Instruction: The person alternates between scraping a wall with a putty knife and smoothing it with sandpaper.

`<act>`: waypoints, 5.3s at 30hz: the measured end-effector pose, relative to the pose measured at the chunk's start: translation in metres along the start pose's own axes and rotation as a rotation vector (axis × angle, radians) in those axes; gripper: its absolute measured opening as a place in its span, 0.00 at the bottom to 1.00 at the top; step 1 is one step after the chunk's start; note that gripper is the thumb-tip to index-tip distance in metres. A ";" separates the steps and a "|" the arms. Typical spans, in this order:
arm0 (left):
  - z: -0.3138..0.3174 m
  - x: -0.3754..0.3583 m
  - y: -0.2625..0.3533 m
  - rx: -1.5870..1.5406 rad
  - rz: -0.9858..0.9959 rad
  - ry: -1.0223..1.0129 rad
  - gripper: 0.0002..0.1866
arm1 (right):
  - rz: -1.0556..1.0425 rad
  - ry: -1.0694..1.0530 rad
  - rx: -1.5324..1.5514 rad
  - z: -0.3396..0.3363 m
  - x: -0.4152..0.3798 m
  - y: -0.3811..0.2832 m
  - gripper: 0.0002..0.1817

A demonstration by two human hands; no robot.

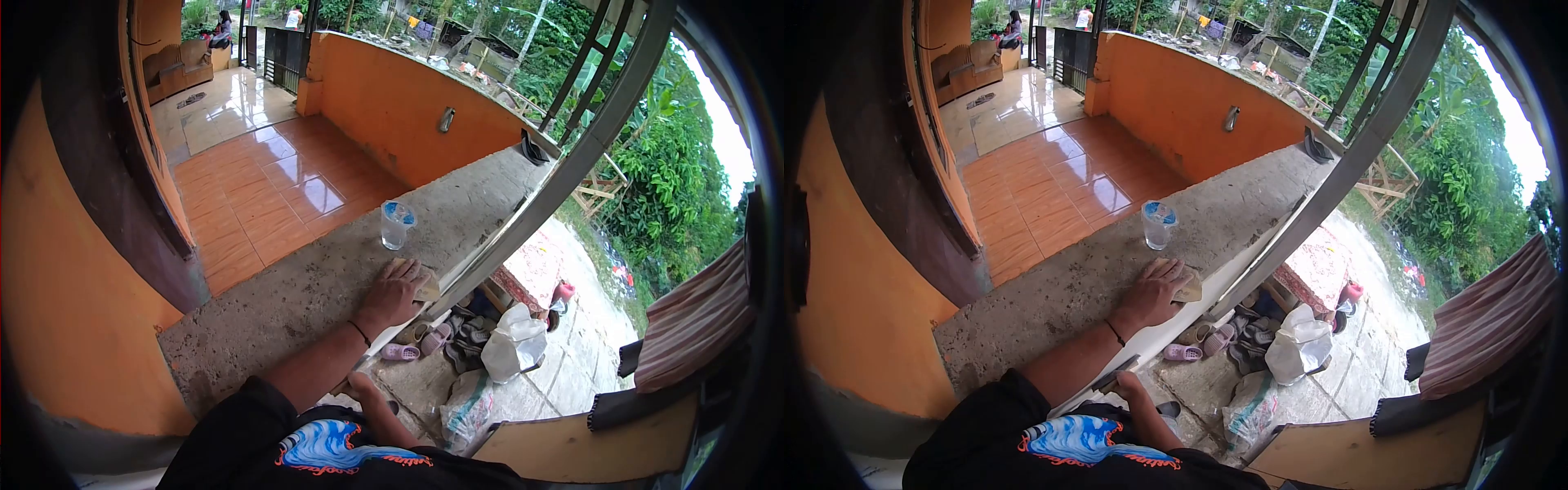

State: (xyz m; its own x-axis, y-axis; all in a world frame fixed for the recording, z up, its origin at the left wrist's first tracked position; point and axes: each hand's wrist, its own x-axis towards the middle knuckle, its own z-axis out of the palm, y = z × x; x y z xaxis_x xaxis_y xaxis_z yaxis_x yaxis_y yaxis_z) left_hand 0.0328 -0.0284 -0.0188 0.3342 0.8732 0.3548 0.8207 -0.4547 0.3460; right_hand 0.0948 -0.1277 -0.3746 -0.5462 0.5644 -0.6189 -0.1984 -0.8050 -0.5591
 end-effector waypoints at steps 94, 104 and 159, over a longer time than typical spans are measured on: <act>0.010 -0.001 0.002 -0.011 0.006 0.028 0.31 | -0.040 0.244 -0.495 0.009 -0.015 -0.027 0.21; 0.005 0.001 -0.002 0.007 0.008 0.062 0.30 | -0.197 0.060 -0.469 0.018 -0.022 -0.023 0.16; -0.021 0.022 0.020 0.090 -0.021 -0.191 0.34 | -0.064 0.105 0.180 0.038 -0.141 -0.219 0.18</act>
State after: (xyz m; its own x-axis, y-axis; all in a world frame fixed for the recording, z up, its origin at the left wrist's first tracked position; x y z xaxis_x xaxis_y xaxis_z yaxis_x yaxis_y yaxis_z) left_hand 0.0467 -0.0220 0.0139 0.3917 0.9035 0.1739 0.8635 -0.4262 0.2697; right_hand 0.1847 -0.0380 -0.1441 -0.4422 0.6234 -0.6448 -0.3771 -0.7815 -0.4970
